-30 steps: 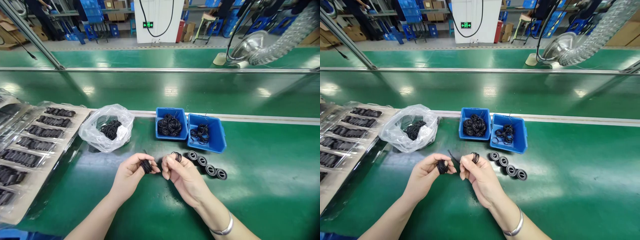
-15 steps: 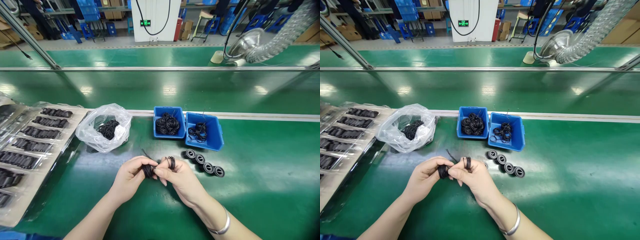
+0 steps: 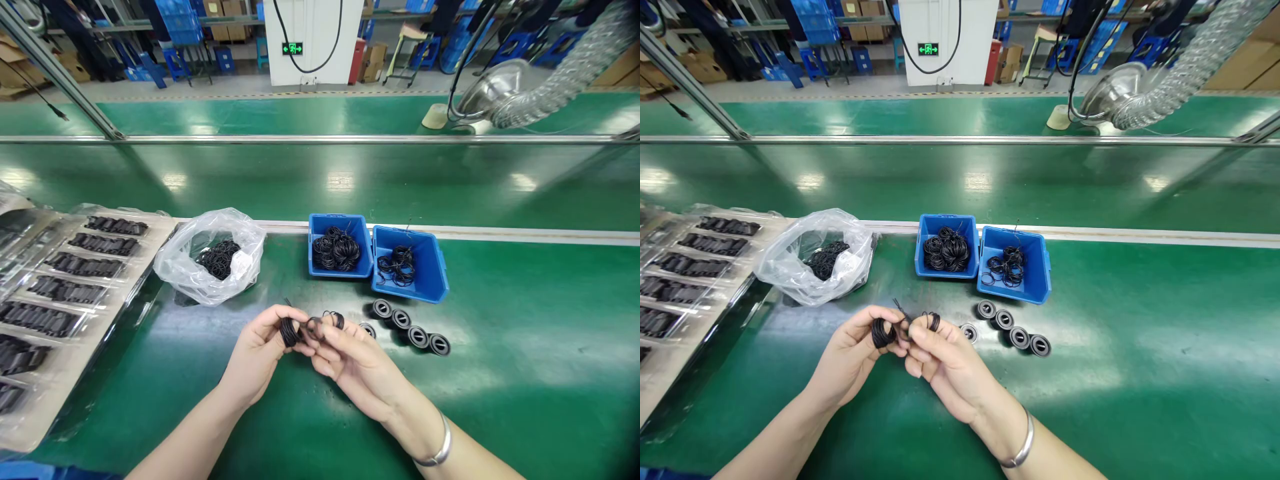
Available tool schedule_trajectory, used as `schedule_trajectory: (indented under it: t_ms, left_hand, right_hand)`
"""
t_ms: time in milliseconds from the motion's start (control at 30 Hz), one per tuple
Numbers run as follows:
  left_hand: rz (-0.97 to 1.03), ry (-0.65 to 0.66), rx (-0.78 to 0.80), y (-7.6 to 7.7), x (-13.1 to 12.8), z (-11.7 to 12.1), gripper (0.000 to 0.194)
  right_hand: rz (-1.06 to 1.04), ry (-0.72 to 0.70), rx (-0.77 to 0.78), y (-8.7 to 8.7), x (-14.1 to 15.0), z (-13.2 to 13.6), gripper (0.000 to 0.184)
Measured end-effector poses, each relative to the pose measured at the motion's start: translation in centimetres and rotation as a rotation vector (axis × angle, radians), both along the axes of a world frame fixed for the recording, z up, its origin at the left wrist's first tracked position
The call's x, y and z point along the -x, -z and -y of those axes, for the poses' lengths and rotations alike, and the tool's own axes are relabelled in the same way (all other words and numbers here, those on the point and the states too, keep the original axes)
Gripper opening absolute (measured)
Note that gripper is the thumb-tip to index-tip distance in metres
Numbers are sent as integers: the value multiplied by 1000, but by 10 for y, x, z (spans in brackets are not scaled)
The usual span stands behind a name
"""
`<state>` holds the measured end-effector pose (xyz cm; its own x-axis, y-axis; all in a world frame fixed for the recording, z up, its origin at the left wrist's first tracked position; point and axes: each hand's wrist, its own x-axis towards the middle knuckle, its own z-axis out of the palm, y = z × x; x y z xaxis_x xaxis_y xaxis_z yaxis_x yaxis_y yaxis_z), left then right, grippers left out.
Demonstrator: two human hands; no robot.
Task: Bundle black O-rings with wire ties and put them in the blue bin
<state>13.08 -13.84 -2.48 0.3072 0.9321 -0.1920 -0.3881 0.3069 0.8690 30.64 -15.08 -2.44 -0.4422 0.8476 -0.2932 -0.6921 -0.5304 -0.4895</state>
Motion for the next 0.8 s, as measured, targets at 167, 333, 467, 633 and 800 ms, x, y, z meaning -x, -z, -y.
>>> schedule_trajectory:
  t_ms: [167, 333, 467, 633, 800]
  left_hand:
    - [-57, -96, -11, -3, 5, -5, 9]
    - [-71, -64, -18, -1, 7, -4, 12]
    - [-105, -5, -66, 2, 8, -2, 14]
    - [-246, 45, -233, 1, 8, -1, 18]
    - [-280, 43, -207, 2, 7, 1, 18]
  right_hand:
    - [-77, 140, 66, -4, -6, -8, 10]
    - [-31, 133, 78, 0, -9, -10, 12]
    - [20, 115, 19, 0, -9, -7, 12]
    - [322, 91, -174, -1, -4, -3, 23]
    - [452, 154, -212, 3, 0, -1, 23]
